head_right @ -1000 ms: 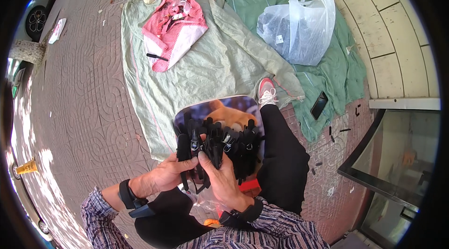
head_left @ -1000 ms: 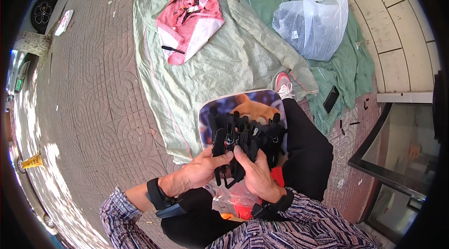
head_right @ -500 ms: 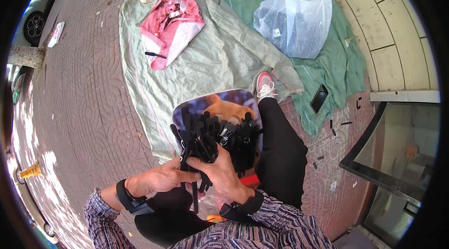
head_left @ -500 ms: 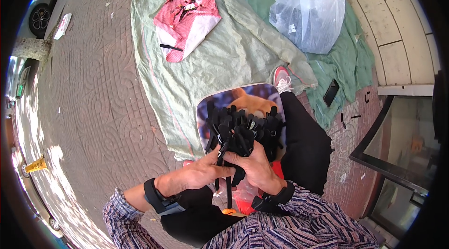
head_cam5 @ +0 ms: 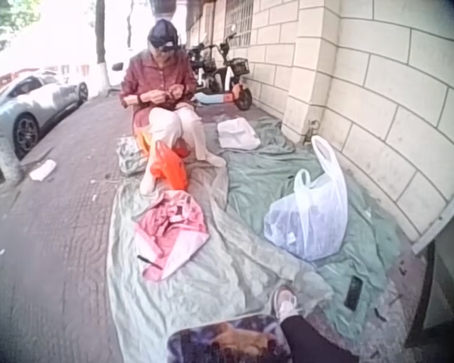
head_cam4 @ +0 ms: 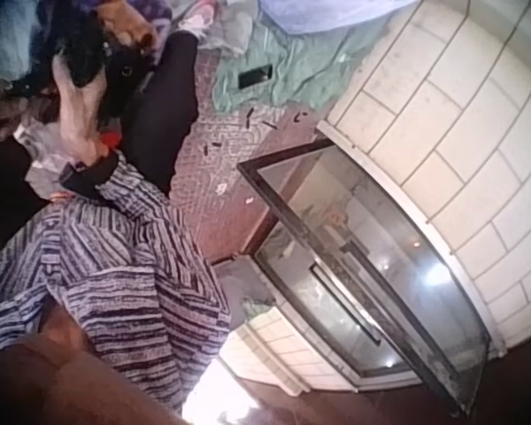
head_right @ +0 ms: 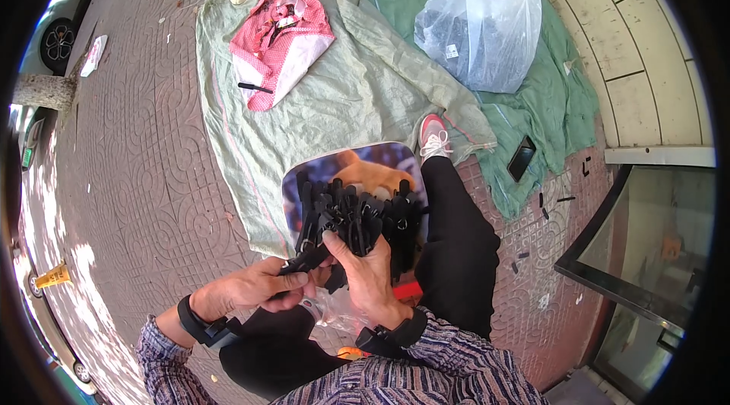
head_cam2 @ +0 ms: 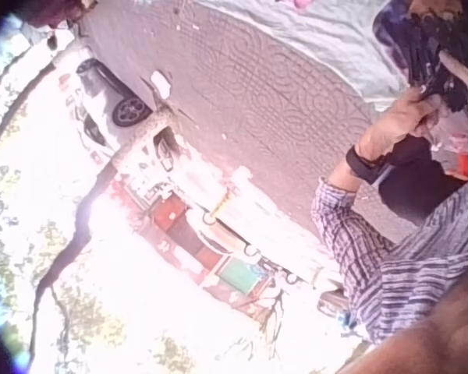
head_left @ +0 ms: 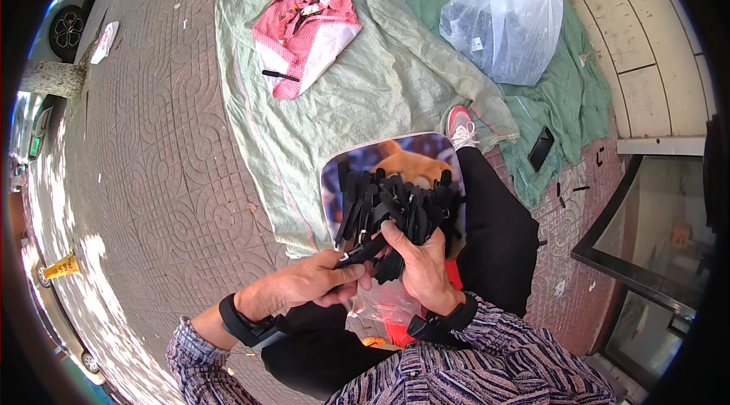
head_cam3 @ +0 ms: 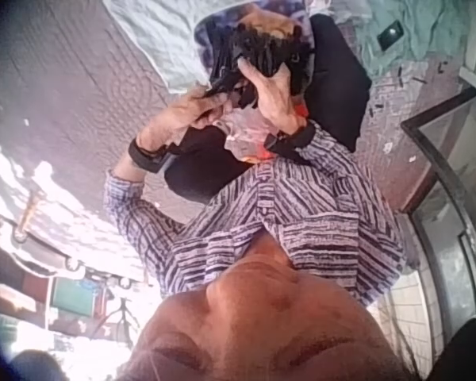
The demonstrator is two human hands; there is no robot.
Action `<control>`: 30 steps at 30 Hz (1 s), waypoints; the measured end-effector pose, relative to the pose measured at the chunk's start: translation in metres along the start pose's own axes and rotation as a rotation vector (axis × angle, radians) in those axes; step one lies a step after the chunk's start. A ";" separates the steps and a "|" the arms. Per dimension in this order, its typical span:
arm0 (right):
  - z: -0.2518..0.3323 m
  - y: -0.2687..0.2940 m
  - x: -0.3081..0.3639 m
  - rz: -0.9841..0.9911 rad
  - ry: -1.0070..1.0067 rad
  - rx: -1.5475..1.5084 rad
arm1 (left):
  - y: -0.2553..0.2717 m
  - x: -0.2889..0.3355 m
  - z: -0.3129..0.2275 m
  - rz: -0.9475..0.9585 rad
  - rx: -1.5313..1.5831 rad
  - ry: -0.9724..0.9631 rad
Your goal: Sorting and preparing black plastic cable ties.
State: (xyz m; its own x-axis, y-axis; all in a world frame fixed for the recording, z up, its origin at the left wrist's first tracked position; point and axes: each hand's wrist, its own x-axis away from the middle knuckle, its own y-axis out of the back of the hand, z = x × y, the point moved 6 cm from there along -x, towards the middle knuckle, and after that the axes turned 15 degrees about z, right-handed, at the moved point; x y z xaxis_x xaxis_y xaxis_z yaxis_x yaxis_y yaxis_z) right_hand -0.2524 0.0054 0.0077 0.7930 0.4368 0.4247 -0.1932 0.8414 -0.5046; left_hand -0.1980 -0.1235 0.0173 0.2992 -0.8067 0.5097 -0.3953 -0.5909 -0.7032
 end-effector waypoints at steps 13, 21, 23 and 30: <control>-0.009 -0.018 0.004 0.244 -0.201 -0.219 | -0.003 -0.012 0.013 0.228 0.142 -0.034; -0.010 -0.022 0.004 0.235 -0.044 0.039 | 0.011 -0.013 -0.007 -0.232 -0.236 -0.156; -0.015 -0.023 0.004 0.252 -0.106 -0.131 | 0.015 -0.017 -0.016 -0.385 -0.603 -0.445; 0.020 -0.032 0.016 0.300 -0.355 -0.161 | 0.013 -0.004 -0.052 -0.338 -1.089 -0.246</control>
State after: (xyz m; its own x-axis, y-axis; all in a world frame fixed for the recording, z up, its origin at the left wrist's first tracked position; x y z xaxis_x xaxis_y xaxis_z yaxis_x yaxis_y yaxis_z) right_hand -0.2452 -0.0079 0.0455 0.4648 0.7571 0.4590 -0.2689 0.6147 -0.7415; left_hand -0.2492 -0.1286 0.0315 0.6449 -0.6537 0.3960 -0.7639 -0.5669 0.3084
